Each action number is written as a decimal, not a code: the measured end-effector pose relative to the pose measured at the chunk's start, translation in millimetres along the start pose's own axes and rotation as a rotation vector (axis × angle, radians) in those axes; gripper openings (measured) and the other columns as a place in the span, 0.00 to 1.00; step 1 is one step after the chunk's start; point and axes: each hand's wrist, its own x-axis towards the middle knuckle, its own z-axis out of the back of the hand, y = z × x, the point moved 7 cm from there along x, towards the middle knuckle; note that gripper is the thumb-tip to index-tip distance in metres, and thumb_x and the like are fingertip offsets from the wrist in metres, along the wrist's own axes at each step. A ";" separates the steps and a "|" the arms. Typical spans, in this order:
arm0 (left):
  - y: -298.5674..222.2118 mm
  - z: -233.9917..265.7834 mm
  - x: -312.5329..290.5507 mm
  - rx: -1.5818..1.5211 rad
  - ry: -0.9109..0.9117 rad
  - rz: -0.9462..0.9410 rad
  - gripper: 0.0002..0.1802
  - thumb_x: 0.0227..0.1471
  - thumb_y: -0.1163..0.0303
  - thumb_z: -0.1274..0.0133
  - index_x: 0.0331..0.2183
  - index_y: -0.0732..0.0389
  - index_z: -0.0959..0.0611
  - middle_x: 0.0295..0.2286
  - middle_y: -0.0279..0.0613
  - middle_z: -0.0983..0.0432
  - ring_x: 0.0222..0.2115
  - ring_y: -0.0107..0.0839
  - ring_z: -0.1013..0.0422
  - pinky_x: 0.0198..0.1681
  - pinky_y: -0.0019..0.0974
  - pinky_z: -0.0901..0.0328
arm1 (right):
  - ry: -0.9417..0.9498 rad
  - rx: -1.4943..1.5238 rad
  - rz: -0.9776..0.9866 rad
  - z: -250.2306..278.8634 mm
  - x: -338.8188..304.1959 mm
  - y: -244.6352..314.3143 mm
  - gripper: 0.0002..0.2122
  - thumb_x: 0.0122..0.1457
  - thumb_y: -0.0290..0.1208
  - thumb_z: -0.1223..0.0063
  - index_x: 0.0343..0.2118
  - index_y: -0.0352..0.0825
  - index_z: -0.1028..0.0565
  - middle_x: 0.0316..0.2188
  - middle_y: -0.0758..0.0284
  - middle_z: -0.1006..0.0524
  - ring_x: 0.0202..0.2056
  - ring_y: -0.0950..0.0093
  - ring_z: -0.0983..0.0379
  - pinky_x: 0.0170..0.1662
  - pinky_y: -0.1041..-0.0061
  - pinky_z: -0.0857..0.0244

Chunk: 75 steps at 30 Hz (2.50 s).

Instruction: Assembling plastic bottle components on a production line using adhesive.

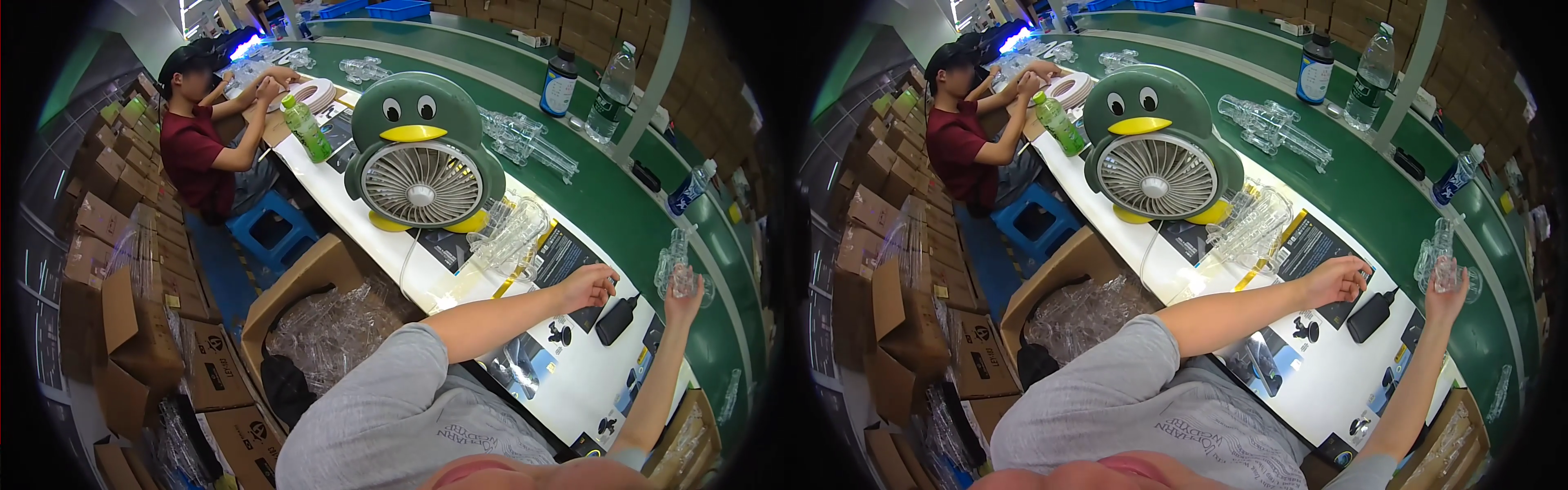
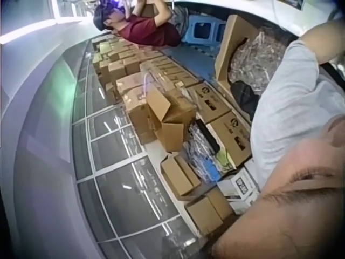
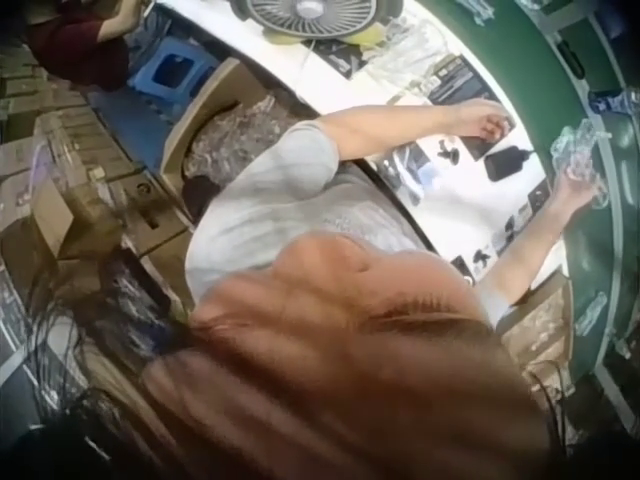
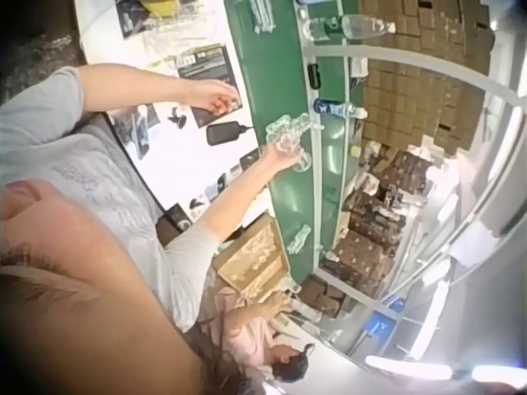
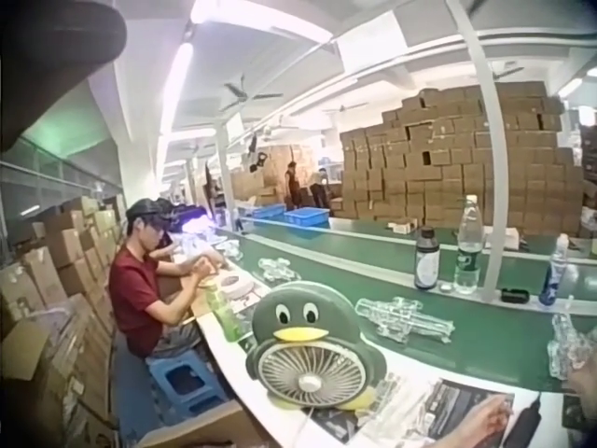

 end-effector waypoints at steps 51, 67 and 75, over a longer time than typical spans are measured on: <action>-44.5 -0.2 -9.4 -0.152 -0.210 -0.096 0.34 0.49 0.44 0.68 0.50 0.60 0.37 0.46 0.53 0.36 0.44 0.47 0.35 0.44 0.47 0.38 | 0.817 -1.534 0.938 -103.3 -219.8 -87.2 0.22 0.33 0.27 0.39 0.37 0.34 0.27 0.39 0.62 0.29 0.42 0.63 0.33 0.46 0.65 0.40; -28.6 -0.3 -2.6 -0.196 -0.132 -0.073 0.23 0.52 0.57 0.62 0.46 0.62 0.35 0.45 0.56 0.37 0.49 0.51 0.41 0.51 0.53 0.44 | 0.501 -1.140 -0.239 -29.9 -189.8 -57.5 0.22 0.42 0.36 0.37 0.38 0.32 0.33 0.31 0.66 0.29 0.36 0.79 0.33 0.39 0.80 0.39; -25.3 -0.6 -1.5 -0.246 -0.069 -0.061 0.23 0.52 0.58 0.61 0.45 0.63 0.35 0.46 0.57 0.37 0.49 0.49 0.40 0.51 0.56 0.45 | 0.307 -1.214 0.283 -44.4 -181.3 -46.7 0.22 0.41 0.26 0.39 0.40 0.32 0.34 0.35 0.67 0.31 0.37 0.78 0.35 0.39 0.79 0.38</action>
